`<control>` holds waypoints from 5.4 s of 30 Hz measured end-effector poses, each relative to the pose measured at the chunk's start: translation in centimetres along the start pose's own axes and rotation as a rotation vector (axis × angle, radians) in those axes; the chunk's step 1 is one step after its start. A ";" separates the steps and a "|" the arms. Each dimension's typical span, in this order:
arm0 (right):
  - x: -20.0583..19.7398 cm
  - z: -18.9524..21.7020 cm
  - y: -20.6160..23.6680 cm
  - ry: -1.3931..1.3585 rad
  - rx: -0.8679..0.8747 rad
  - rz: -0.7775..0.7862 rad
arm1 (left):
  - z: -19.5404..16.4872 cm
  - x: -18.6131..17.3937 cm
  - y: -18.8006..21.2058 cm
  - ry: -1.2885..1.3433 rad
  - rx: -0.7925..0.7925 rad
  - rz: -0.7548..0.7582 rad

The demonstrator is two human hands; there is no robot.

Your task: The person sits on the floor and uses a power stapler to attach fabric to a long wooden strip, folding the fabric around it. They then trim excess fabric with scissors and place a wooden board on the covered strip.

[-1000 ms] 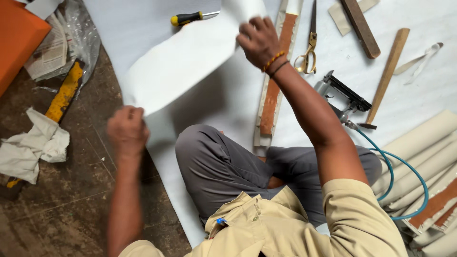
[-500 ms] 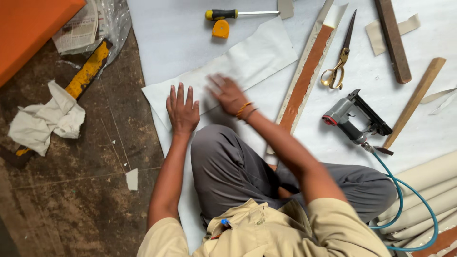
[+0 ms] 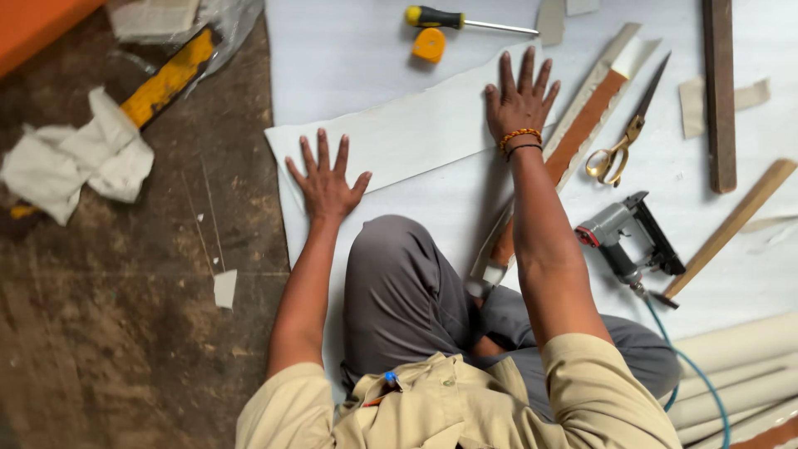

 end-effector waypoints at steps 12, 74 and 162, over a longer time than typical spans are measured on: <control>-6.8 1.4 16.6 -0.321 -0.297 -0.423 | 2.4 0.2 -1.4 0.319 -0.020 -0.288; 2.4 9.4 19.7 -1.106 0.150 -0.055 | -20.0 -5.6 -0.8 0.618 0.361 0.984; 2.4 0.6 27.0 -0.632 0.116 0.140 | -12.9 -9.2 -13.8 1.107 0.476 0.216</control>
Point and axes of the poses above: each hand's wrist, its own y-axis away from the middle knuckle, its own x-axis out of the palm, z = x × y, the point moved 9 cm from there along -y, towards the middle knuckle, and after that the axes turned 8 degrees about -x, right-handed, at the moved point
